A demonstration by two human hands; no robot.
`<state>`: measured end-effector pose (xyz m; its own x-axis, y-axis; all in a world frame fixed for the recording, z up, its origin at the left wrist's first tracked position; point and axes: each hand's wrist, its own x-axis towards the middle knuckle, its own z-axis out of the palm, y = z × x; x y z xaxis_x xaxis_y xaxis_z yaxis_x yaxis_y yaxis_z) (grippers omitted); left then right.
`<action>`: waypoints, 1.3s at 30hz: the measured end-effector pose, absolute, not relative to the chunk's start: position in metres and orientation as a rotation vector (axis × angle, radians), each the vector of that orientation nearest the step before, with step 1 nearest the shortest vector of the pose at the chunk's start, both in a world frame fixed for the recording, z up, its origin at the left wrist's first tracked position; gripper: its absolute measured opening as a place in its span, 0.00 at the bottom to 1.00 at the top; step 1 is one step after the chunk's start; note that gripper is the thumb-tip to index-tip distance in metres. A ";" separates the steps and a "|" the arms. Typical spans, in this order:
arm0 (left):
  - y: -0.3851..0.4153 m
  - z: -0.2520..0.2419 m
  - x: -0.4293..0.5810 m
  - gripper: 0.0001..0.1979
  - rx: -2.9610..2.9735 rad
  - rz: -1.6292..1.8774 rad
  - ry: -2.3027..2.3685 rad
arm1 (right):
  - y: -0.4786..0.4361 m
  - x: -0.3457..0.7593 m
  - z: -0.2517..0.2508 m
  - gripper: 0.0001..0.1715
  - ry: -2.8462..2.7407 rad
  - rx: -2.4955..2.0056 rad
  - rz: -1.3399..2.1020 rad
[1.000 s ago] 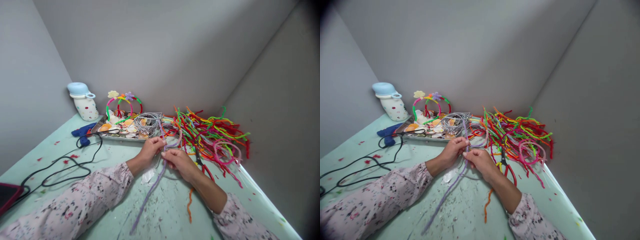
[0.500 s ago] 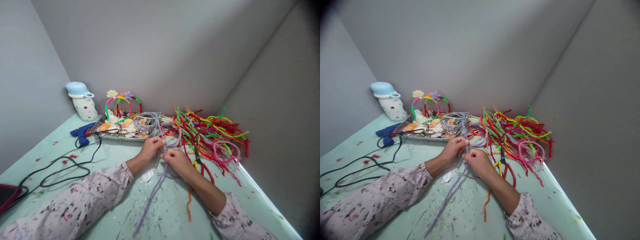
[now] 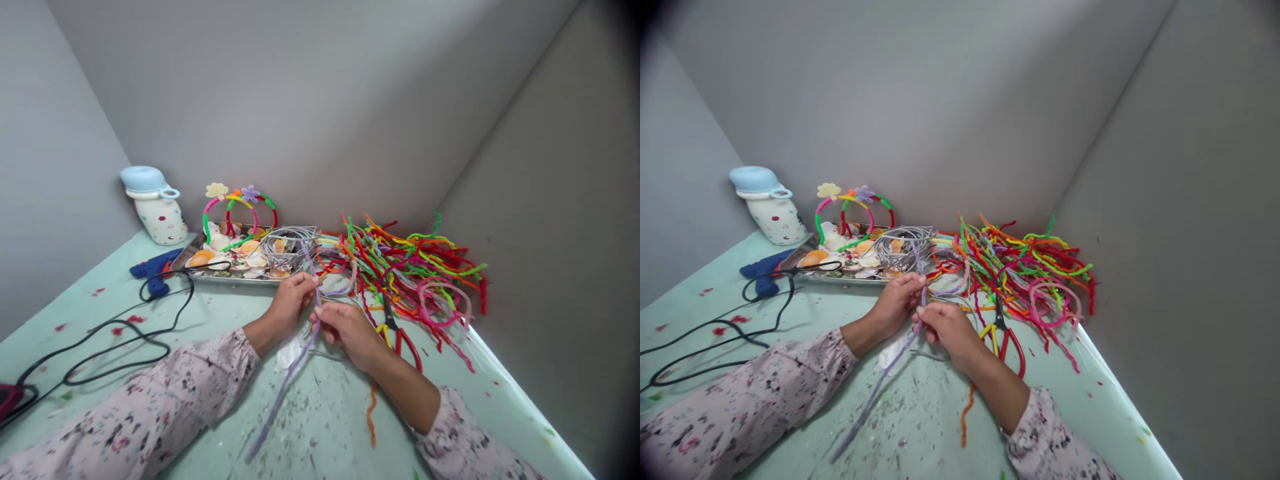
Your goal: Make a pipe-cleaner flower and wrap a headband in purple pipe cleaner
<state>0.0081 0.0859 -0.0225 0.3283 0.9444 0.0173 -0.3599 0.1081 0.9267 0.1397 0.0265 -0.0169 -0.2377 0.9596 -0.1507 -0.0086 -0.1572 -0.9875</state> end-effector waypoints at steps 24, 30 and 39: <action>0.084 -0.019 0.010 0.13 1.065 1.048 0.731 | 0.026 0.138 -0.010 0.22 -1.266 -1.248 1.440; 0.081 -0.018 0.010 0.13 1.059 0.947 0.679 | 0.031 0.142 -0.015 0.19 -1.095 -1.094 1.555; 0.081 -0.020 0.008 0.14 1.053 0.958 0.686 | 0.030 0.143 -0.013 0.18 -1.074 -0.991 1.633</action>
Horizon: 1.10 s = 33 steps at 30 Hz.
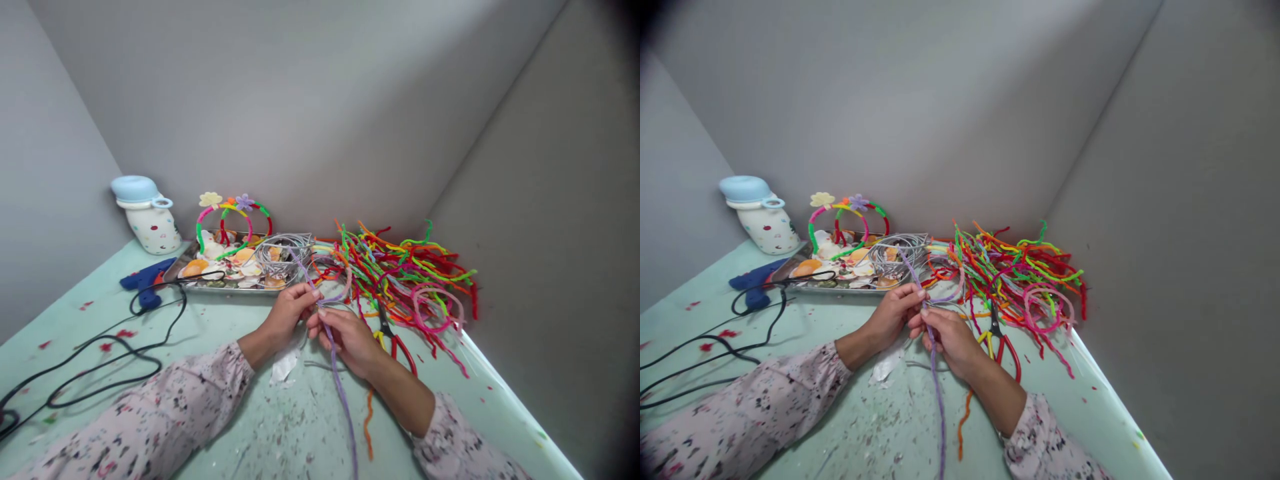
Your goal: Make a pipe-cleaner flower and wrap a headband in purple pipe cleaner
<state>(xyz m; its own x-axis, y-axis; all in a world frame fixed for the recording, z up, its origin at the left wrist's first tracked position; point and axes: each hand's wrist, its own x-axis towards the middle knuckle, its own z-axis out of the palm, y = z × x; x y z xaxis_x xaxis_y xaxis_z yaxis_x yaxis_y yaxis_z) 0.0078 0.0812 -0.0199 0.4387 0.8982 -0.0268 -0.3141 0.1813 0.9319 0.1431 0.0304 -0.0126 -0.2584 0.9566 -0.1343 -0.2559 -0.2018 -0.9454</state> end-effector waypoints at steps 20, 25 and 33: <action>0.086 -0.019 0.008 0.17 1.021 1.086 0.705 | 0.024 0.138 -0.010 0.30 -1.203 -1.266 1.568; 0.085 -0.018 0.008 0.15 1.032 1.078 0.683 | 0.030 0.143 -0.016 0.28 -1.011 -1.009 1.752; 0.086 -0.021 0.007 0.15 1.042 1.122 0.707 | 0.027 0.148 -0.013 0.14 -1.150 -1.082 1.722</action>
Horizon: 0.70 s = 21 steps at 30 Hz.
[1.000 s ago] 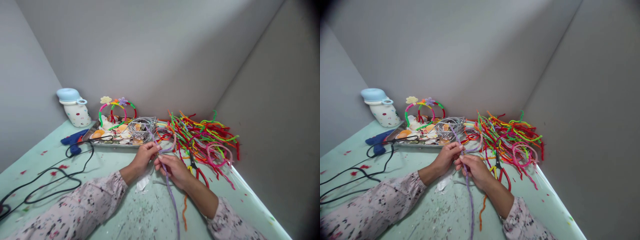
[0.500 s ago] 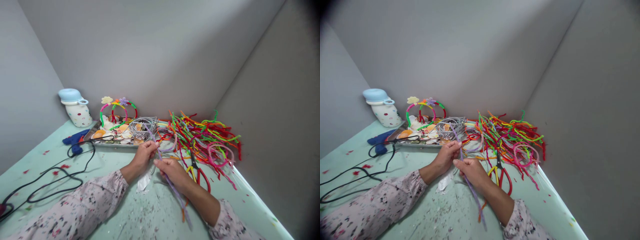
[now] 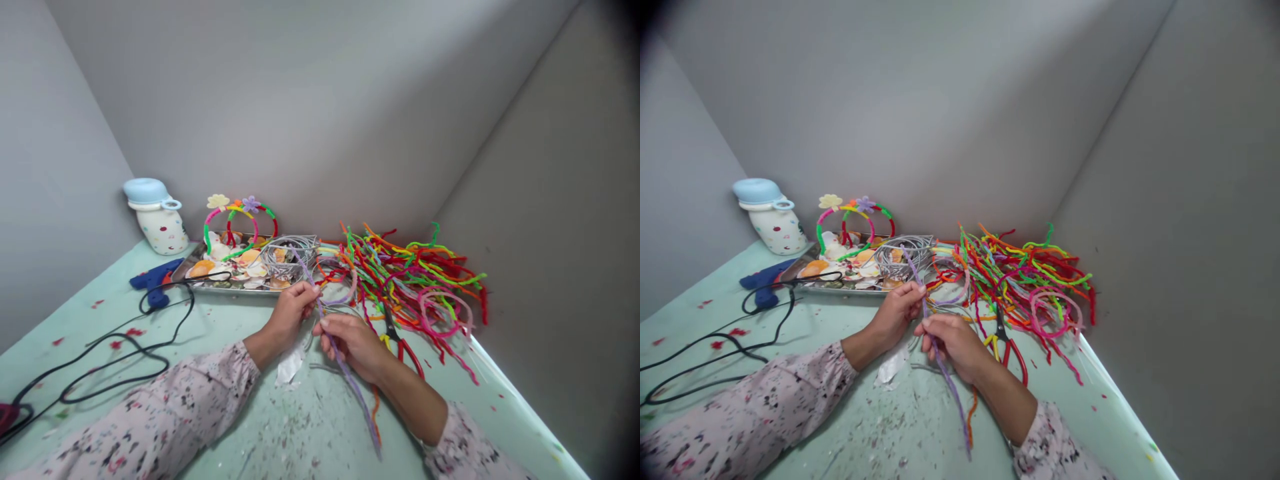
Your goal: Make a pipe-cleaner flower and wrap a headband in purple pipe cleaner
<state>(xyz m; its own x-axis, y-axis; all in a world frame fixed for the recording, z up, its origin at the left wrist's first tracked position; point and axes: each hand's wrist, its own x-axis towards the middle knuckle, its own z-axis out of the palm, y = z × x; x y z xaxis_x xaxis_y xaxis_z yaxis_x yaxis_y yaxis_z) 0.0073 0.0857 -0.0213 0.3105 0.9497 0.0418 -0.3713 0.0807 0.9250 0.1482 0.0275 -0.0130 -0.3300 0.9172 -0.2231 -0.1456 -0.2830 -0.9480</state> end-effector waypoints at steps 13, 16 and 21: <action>0.082 -0.018 0.008 0.14 1.096 1.030 0.697 | 0.025 0.141 -0.013 0.19 -1.221 -1.240 1.601; 0.078 -0.016 0.008 0.14 1.184 0.898 0.647 | 0.028 0.145 -0.017 0.18 -1.160 -1.136 1.594; 0.079 -0.020 0.008 0.13 1.116 0.920 0.606 | 0.031 0.148 -0.021 0.19 -1.049 -0.968 1.664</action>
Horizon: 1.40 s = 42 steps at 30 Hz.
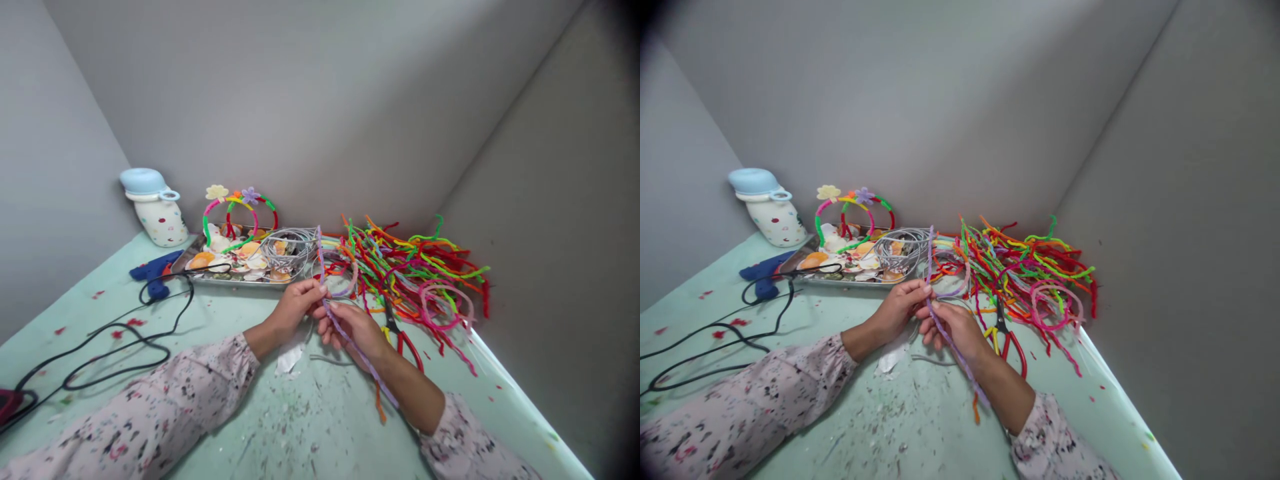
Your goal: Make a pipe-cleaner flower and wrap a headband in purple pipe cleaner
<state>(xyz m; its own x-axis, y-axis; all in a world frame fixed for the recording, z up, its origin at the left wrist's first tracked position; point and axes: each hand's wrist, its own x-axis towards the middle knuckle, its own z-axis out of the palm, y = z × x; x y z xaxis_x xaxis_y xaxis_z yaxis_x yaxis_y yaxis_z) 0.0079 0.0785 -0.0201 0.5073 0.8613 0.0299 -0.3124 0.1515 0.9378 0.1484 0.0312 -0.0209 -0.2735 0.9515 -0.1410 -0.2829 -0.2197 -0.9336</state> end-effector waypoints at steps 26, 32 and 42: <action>0.085 -0.020 0.007 0.16 1.097 1.111 0.727 | 0.026 0.147 -0.020 0.26 -1.123 -1.070 1.649; 0.086 -0.022 0.007 0.16 1.111 1.113 0.724 | 0.029 0.150 -0.021 0.16 -1.085 -1.053 1.677; 0.084 -0.020 0.006 0.17 1.221 1.182 0.818 | 0.020 0.144 -0.011 0.18 -1.409 -1.242 1.548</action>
<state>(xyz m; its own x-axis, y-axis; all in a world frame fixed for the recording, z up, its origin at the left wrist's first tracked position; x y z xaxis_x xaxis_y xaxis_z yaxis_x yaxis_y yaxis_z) 0.0057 0.0843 -0.0201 0.2390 0.9637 0.1186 -0.2278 -0.0631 0.9717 0.1437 0.0201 -0.0112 -0.3017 0.9333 -0.1947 0.1060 -0.1701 -0.9797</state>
